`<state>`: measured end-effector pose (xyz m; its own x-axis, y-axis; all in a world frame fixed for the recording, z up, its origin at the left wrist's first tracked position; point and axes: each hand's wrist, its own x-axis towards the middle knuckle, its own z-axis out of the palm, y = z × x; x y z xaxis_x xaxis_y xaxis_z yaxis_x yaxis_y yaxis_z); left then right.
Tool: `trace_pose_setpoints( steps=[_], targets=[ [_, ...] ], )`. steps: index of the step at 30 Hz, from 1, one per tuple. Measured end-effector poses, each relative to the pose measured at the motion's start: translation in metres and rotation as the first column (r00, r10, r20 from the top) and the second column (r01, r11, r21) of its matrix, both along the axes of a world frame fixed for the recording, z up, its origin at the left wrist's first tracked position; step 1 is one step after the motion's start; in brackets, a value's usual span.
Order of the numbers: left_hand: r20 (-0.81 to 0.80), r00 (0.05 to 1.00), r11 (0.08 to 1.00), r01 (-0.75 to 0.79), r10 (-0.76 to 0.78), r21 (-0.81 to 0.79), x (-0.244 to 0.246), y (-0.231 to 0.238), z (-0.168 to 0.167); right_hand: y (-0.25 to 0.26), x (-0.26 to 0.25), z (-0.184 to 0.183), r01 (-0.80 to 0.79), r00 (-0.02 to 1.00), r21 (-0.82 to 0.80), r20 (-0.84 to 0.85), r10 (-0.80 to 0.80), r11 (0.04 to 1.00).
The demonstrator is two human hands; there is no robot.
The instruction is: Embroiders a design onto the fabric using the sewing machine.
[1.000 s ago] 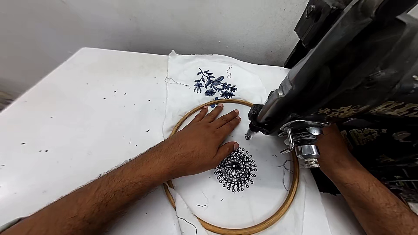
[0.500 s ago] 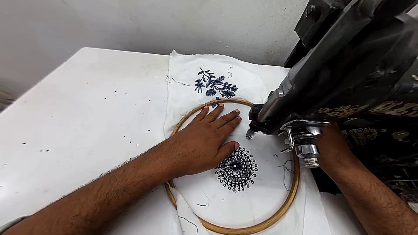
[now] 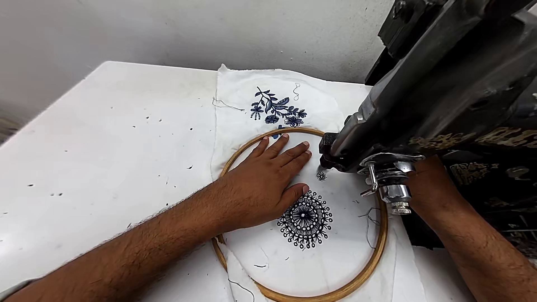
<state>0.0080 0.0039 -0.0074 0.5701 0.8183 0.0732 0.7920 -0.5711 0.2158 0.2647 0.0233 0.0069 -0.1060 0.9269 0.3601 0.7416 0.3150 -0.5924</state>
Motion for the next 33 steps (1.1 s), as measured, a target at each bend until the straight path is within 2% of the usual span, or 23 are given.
trace_pose_setpoints(
  steps=[3, 7, 13, 23, 28, 33],
  targets=[
    [-0.007, 1.000, 1.000, -0.002, 0.002, -0.006, 0.000, 0.001, 0.000, 0.003, 0.001, -0.005, -0.023, 1.000, 0.050, -0.005, 0.024, 0.998],
    [-0.016, 1.000, 1.000, -0.007, 0.007, -0.012, -0.003, 0.002, 0.001, -0.001, 0.000, -0.008, -0.022, 0.990, -0.006, -0.138, 0.021, 1.000],
    [-0.023, 1.000, 1.000, -0.013, 0.013, -0.018, -0.003, 0.001, 0.002, 0.000, 0.001, -0.009, -0.020, 1.000, 0.026, 0.003, 0.020, 0.999],
    [-0.019, 1.000, 1.000, -0.003, 0.003, -0.003, -0.001, -0.001, 0.001, -0.004, -0.003, 0.001, 0.017, 1.000, -0.013, -0.011, -0.017, 1.000],
    [-0.027, 1.000, 1.000, -0.012, 0.012, -0.007, -0.004, 0.001, 0.001, 0.000, 0.001, -0.010, -0.038, 0.997, 0.033, -0.073, 0.041, 0.999],
    [-0.036, 0.999, 1.000, -0.018, 0.018, -0.016, -0.002, 0.000, 0.001, -0.001, -0.001, -0.002, -0.003, 1.000, -0.013, -0.013, 0.003, 1.000]
  ],
)
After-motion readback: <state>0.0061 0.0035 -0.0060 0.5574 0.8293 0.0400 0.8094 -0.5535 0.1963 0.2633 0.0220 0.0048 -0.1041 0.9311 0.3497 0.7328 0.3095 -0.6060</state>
